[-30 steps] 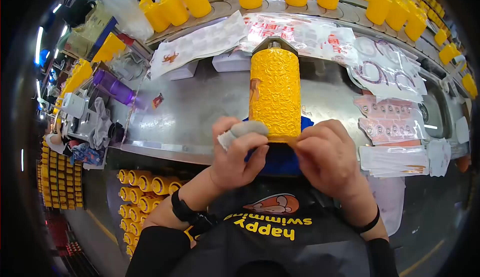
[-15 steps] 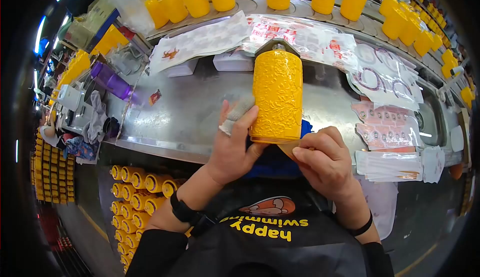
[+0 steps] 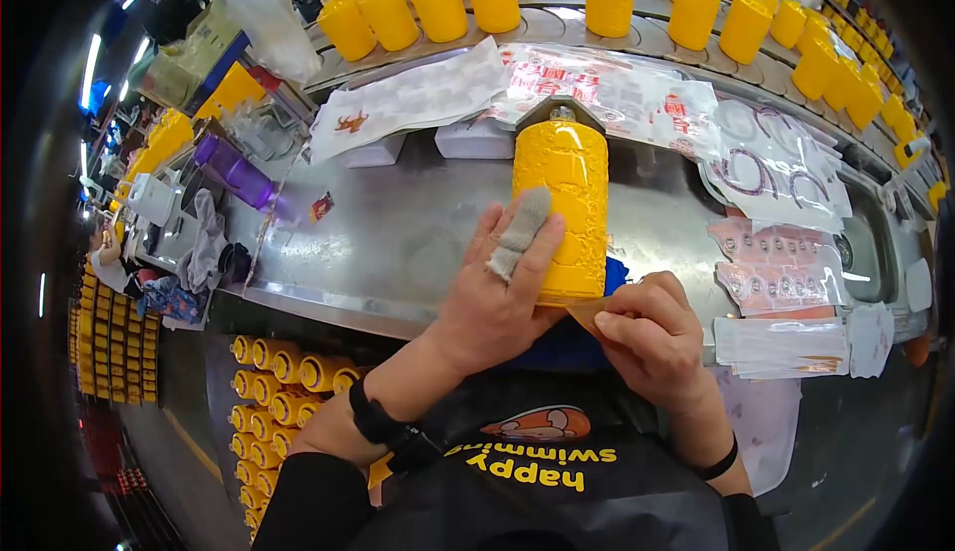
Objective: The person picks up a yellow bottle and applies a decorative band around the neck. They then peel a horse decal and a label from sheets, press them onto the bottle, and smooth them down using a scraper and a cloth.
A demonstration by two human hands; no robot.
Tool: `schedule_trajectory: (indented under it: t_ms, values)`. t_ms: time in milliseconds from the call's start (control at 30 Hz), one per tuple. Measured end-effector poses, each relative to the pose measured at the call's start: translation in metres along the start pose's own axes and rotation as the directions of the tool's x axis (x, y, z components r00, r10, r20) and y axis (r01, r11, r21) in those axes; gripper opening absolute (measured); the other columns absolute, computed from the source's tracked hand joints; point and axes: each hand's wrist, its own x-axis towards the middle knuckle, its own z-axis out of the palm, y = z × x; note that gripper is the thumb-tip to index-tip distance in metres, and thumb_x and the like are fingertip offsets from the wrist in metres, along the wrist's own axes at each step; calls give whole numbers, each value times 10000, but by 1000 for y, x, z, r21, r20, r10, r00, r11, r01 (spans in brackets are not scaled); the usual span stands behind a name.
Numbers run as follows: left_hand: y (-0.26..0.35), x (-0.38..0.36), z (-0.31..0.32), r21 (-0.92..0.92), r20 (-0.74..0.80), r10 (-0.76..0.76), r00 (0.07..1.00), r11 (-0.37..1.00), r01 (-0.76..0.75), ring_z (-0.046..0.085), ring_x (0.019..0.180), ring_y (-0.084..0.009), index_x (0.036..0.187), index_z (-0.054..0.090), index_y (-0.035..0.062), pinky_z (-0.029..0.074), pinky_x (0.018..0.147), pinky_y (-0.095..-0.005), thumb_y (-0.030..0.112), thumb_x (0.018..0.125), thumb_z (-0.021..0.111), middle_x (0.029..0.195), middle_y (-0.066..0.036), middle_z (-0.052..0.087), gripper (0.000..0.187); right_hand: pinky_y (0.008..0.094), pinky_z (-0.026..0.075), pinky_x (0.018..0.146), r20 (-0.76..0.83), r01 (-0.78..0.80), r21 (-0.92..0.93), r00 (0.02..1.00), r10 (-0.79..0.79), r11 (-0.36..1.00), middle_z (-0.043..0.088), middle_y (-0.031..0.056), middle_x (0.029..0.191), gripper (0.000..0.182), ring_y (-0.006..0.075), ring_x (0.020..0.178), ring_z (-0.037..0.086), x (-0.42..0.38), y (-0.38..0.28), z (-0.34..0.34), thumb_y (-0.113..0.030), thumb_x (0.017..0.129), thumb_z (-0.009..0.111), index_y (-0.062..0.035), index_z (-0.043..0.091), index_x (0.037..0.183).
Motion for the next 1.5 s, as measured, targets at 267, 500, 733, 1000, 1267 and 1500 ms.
schedule_trajectory:
  t_ms: [267,500,733,1000,1267,1500]
  values:
    - [-13,-23,4,-193,61,-187,980,961,196,467,1283,-434,1441,318,-58,277,1132,-508,313,845,739,1385,-265,471,819,341,429,671,-31,1,32,1000,0,999,629,57,897,224,231,746,549,-4,6,0,-19,681,768,-53,657,872]
    - [-14,-21,13,-295,46,-182,982,937,187,457,1287,-457,1437,351,-43,285,1121,-527,320,843,739,1379,-275,472,797,345,443,678,-69,-44,115,996,52,992,636,61,888,291,245,748,554,-23,22,5,21,664,775,-72,646,908]
    - [-8,1,-10,13,20,43,999,999,-44,489,1264,-446,1412,428,-1,298,1109,-554,349,784,785,1350,-274,505,804,337,451,632,-97,-40,67,994,46,997,631,89,864,287,252,720,573,-10,17,-16,24,683,792,-59,642,913]
    - [-22,-7,14,-126,-4,-50,999,991,49,362,1358,-440,1474,295,90,246,1126,-574,420,715,833,1445,-244,395,987,351,483,611,250,-352,237,923,293,906,588,120,801,130,267,706,620,49,21,-25,-124,863,685,-28,626,929]
    - [-21,10,4,-12,-21,36,999,999,-36,367,1351,-435,1439,331,73,216,1137,-579,473,689,851,1394,-197,466,997,334,521,739,77,-315,-17,946,315,949,671,155,1015,190,276,891,666,62,44,-54,-12,901,597,-2,579,1090]
    - [-31,12,8,-116,-43,88,995,989,-92,404,1329,-415,1387,411,100,237,1149,-544,439,684,857,1376,-181,496,899,369,469,987,73,-306,-312,936,344,899,575,187,1325,339,351,1212,567,56,104,-104,146,799,506,-32,647,1051]
